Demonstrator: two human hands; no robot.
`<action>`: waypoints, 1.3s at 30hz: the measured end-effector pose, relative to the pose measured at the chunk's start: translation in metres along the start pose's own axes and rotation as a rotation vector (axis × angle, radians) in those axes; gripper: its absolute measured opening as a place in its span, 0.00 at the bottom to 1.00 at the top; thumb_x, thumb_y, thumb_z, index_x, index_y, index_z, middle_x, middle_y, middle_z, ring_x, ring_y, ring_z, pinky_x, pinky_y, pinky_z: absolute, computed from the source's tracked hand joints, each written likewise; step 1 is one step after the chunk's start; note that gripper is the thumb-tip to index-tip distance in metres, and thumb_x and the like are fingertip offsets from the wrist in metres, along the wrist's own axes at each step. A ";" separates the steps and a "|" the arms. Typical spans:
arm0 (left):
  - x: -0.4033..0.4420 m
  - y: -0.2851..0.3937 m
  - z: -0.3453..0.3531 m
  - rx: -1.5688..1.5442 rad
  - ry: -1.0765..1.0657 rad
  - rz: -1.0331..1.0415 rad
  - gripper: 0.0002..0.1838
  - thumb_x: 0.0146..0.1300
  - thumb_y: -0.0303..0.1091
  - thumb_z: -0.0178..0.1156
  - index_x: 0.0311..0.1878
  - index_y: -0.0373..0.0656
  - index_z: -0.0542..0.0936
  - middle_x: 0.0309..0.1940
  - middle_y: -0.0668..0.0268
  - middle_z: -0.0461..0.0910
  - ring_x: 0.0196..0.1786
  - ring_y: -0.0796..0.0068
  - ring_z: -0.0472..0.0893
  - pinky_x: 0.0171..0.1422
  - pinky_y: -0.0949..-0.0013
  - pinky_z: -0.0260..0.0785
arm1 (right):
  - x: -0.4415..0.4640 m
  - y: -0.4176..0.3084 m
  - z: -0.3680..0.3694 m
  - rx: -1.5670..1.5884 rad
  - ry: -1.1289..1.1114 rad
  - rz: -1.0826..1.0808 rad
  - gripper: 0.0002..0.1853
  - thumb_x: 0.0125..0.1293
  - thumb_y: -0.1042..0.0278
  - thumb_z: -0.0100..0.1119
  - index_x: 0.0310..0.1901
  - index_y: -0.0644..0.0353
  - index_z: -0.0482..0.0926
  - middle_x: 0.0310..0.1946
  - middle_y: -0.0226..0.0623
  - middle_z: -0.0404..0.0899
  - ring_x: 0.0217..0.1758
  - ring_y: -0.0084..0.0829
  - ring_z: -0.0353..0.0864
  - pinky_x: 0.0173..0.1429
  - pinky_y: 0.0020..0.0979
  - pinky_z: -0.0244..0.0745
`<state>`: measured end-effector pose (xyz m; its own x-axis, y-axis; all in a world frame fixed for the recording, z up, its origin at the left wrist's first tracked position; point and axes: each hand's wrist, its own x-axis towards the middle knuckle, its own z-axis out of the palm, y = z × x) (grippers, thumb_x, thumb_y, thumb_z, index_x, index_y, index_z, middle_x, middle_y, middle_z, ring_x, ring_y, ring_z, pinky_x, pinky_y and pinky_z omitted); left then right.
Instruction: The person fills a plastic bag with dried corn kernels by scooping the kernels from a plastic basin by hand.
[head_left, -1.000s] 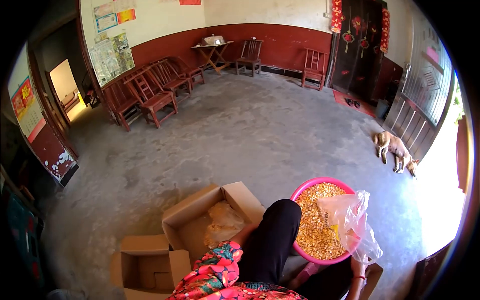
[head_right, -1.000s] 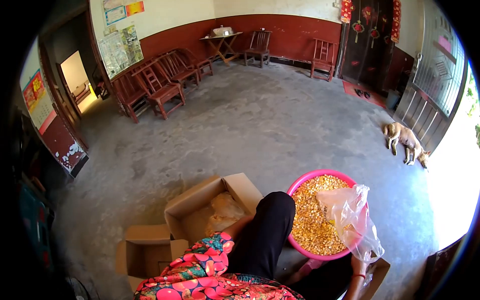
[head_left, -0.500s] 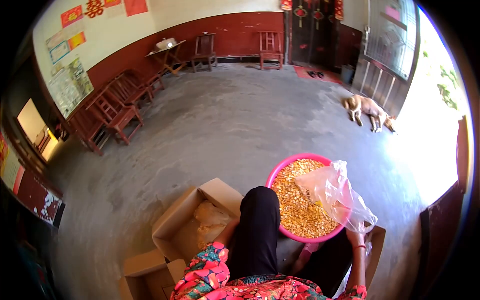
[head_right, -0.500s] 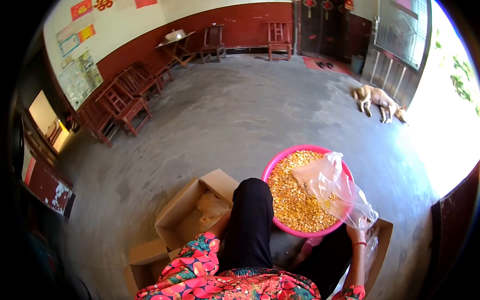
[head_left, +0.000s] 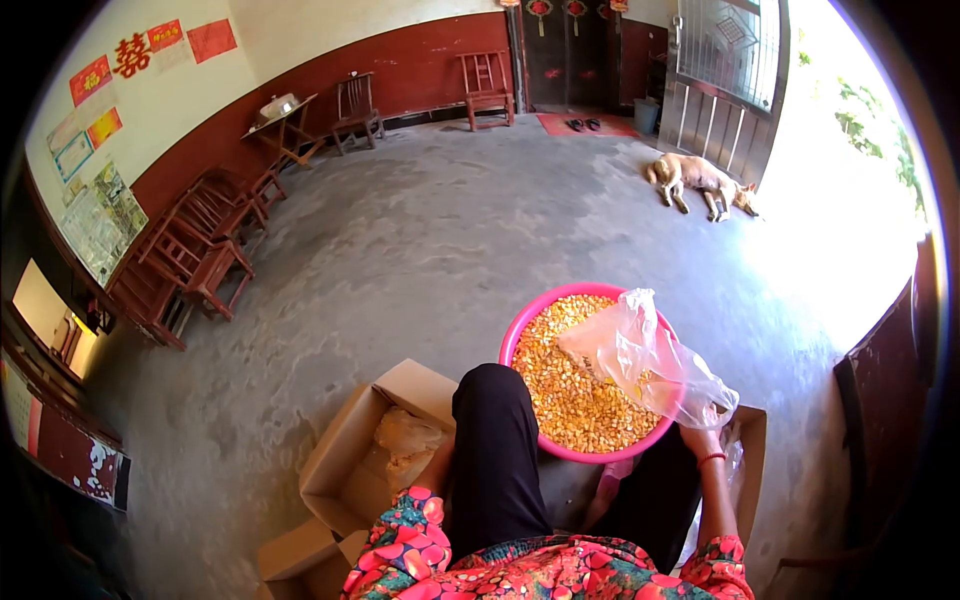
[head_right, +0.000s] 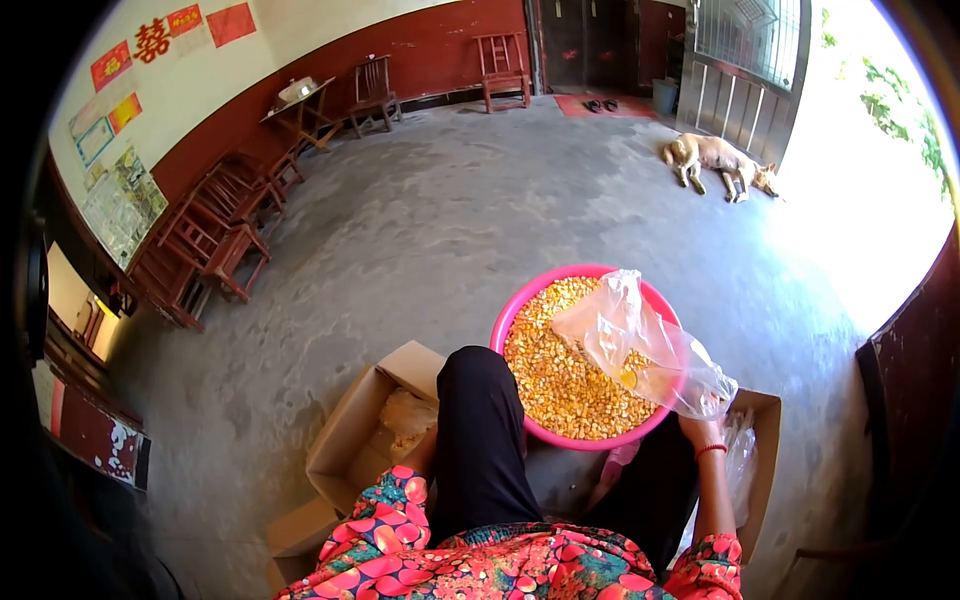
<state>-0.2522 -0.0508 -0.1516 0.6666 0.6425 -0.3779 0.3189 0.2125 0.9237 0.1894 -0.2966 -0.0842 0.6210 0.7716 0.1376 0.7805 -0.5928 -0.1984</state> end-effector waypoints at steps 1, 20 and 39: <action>0.000 0.000 0.000 0.004 -0.001 -0.002 0.08 0.62 0.32 0.55 0.43 0.41 0.76 0.35 0.69 0.77 0.35 0.79 0.75 0.41 0.73 0.70 | 0.000 -0.001 -0.002 0.013 -0.013 0.008 0.16 0.55 0.64 0.56 0.47 0.55 0.78 0.50 0.44 0.76 0.58 0.47 0.71 0.64 0.47 0.60; 0.010 0.002 -0.001 0.041 -0.023 -0.001 0.08 0.61 0.31 0.56 0.42 0.41 0.76 0.35 0.69 0.76 0.35 0.79 0.74 0.41 0.73 0.69 | 0.001 0.004 0.004 -0.036 0.064 -0.063 0.13 0.55 0.62 0.55 0.42 0.53 0.81 0.44 0.42 0.80 0.52 0.46 0.75 0.57 0.44 0.68; 0.081 0.022 -0.035 0.121 0.102 0.183 0.07 0.60 0.29 0.57 0.41 0.40 0.75 0.35 0.69 0.76 0.36 0.78 0.74 0.41 0.73 0.69 | -0.004 -0.007 -0.005 -0.016 0.114 -0.022 0.14 0.56 0.63 0.55 0.43 0.56 0.79 0.45 0.43 0.79 0.54 0.47 0.73 0.61 0.46 0.63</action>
<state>-0.2145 0.0321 -0.1595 0.6509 0.7348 -0.1908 0.2812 0.0001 0.9596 0.1820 -0.2968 -0.0786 0.6070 0.7537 0.2519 0.7946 -0.5801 -0.1789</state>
